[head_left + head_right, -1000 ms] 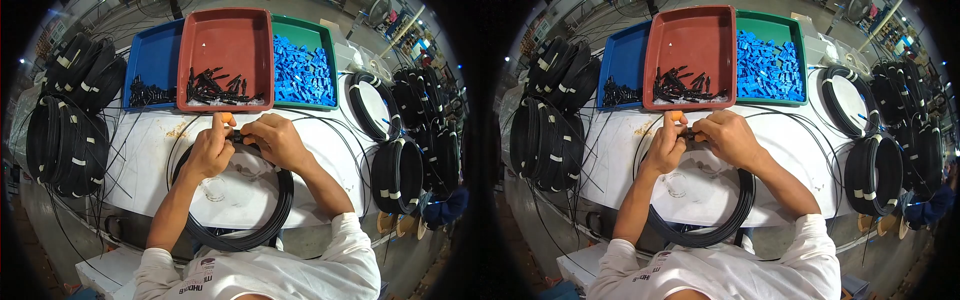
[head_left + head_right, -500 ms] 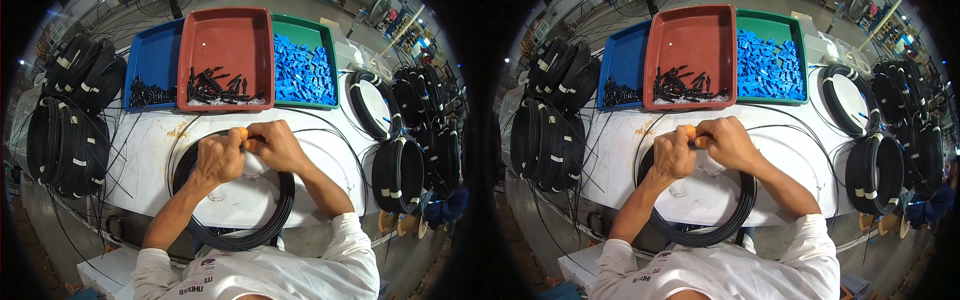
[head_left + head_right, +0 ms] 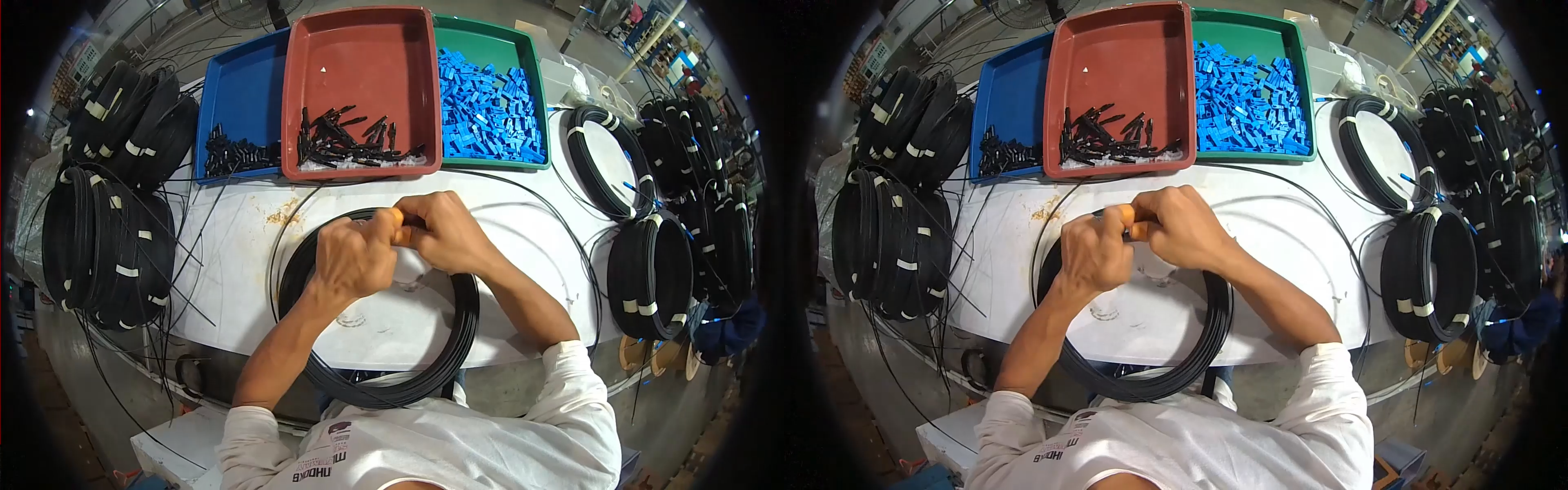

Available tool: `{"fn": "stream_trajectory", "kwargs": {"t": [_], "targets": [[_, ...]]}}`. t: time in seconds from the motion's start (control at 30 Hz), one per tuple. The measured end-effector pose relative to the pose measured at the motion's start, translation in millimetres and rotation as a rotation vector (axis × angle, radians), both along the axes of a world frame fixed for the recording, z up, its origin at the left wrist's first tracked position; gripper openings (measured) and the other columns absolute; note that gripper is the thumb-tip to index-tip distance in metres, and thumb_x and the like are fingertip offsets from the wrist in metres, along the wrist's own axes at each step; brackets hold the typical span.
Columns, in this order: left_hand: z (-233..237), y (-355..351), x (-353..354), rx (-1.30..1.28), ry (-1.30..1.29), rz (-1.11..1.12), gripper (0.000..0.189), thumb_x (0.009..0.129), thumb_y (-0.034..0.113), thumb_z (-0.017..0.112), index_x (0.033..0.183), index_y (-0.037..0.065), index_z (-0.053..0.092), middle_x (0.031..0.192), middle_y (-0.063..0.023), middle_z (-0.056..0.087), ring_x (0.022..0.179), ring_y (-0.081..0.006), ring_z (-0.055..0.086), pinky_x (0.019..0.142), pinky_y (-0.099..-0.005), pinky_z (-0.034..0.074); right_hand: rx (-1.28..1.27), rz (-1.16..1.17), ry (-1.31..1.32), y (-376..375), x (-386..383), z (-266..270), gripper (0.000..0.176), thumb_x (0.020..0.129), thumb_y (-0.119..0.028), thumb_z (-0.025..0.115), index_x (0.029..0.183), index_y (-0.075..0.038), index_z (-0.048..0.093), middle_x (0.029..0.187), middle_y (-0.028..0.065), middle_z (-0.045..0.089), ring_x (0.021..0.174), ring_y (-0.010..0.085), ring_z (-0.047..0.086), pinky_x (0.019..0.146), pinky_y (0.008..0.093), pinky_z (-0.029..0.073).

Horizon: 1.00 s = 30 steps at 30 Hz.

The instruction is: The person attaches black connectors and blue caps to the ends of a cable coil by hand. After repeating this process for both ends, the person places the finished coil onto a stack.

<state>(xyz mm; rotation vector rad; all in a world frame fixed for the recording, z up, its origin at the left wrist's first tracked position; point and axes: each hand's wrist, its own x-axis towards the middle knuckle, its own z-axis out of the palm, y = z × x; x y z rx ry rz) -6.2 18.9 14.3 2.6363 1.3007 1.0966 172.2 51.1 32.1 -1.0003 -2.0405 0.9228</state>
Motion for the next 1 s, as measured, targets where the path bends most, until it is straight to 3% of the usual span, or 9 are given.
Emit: {"fn": "stream_trajectory", "kwargs": {"t": [0.03, 0.2, 0.3, 0.4, 0.47, 0.6, 0.67, 0.83, 1.0], "targets": [[-2.4, -1.3, -0.4, 0.086, 0.064, -0.003, 0.023, 0.074, 0.007, 0.058, 0.096, 0.006, 0.052, 0.061, -0.0104, 0.060, 0.047, -0.0304, 0.059, 0.047, -0.0419, 0.048, -0.384, 0.041, -0.041, 2.7, 2.8, 4.5, 0.013, 0.075, 0.000, 0.072, 0.087, 0.002, 0.071, 0.072, 0.0122, 0.070, 0.068, 0.0224, 0.068, 0.062, 0.0358, 0.050], [-12.9, 9.0, -6.4, -0.113, -0.062, -0.003, 0.026, 0.077, 0.003, 0.053, 0.102, 0.006, 0.046, 0.059, -0.0057, 0.057, 0.048, -0.0206, 0.057, 0.049, -0.0336, 0.045, -0.278, 0.028, -0.006, 1.2, 3.6, 6.4, 0.013, 0.078, -0.003, 0.073, 0.090, 0.002, 0.071, 0.075, 0.0146, 0.071, 0.069, 0.0222, 0.071, 0.065, 0.0330, 0.054], [-11.5, 17.6, -21.3, -0.933, -0.924, -0.208, 0.029, 0.079, -0.002, 0.038, 0.107, 0.006, 0.033, 0.060, -0.0069, 0.050, 0.053, -0.0115, 0.046, 0.050, -0.0350, 0.036, 0.438, 0.021, 0.032, -1.0, -2.5, -3.1, 0.019, 0.073, -0.002, 0.074, 0.092, -0.002, 0.071, 0.078, 0.0113, 0.069, 0.070, 0.0281, 0.067, 0.063, 0.0374, 0.053], [-12.1, 13.3, -15.6, -0.680, -0.677, -0.192, 0.030, 0.078, -0.002, 0.040, 0.107, 0.005, 0.033, 0.060, -0.0095, 0.047, 0.048, -0.0177, 0.044, 0.051, -0.0371, 0.036, 0.774, 0.015, -0.085, -0.6, -5.0, -9.8, 0.021, 0.071, -0.001, 0.074, 0.092, -0.004, 0.072, 0.076, 0.0104, 0.067, 0.070, 0.0261, 0.066, 0.062, 0.0373, 0.051], [-5.1, 8.1, -10.9, -0.448, -0.523, -0.139, 0.031, 0.077, -0.001, 0.046, 0.106, 0.004, 0.038, 0.060, -0.0111, 0.052, 0.045, -0.0276, 0.049, 0.049, -0.0377, 0.040, 0.684, -0.006, -0.080, -4.7, -5.2, -5.3, 0.017, 0.073, -0.003, 0.074, 0.090, -0.002, 0.072, 0.074, 0.0120, 0.068, 0.068, 0.0283, 0.065, 0.061, 0.0357, 0.051], [-6.2, 5.7, -8.1, -0.069, -0.033, -0.082, 0.030, 0.074, 0.006, 0.056, 0.104, 0.005, 0.049, 0.064, -0.0111, 0.065, 0.049, -0.0352, 0.062, 0.050, -0.0453, 0.049, -0.439, 0.040, -0.163, 2.8, 0.7, 7.5, 0.011, 0.078, -0.003, 0.073, 0.087, 0.003, 0.071, 0.077, 0.0170, 0.072, 0.069, 0.0269, 0.070, 0.067, 0.0342, 0.053], [-6.4, 9.5, -13.0, -0.322, -0.087, -0.066, 0.033, 0.073, 0.001, 0.050, 0.106, 0.003, 0.045, 0.068, -0.0177, 0.062, 0.064, -0.0417, 0.066, 0.058, -0.0476, 0.052, -0.342, 0.016, -0.001, 0.1, -1.5, -8.2, 0.013, 0.078, -0.002, 0.073, 0.089, 0.003, 0.071, 0.081, 0.0178, 0.073, 0.072, 0.0240, 0.071, 0.067, 0.0341, 0.053], [-15.7, 22.3, -27.8, -0.952, -0.804, -0.252, 0.033, 0.079, 0.001, 0.034, 0.107, 0.015, 0.026, 0.072, -0.0019, 0.049, 0.054, -0.0018, 0.024, 0.047, -0.0201, 0.018, 0.471, -0.048, 0.017, -2.3, -8.9, -14.4, 0.025, 0.070, 0.000, 0.079, 0.094, 0.000, 0.071, 0.075, 0.0120, 0.067, 0.060, 0.0238, 0.062, 0.056, 0.0336, 0.050], [-19.9, 19.7, -22.5, -1.088, -0.921, -0.305, 0.034, 0.078, 0.000, 0.033, 0.108, 0.014, 0.028, 0.072, -0.0014, 0.044, 0.054, -0.0041, 0.031, 0.047, -0.0215, 0.025, 0.883, -0.010, 0.032, 1.2, -10.9, -24.5, 0.026, 0.067, -0.003, 0.072, 0.093, -0.007, 0.068, 0.080, 0.0098, 0.067, 0.060, 0.0245, 0.061, 0.054, 0.0347, 0.049]]}}
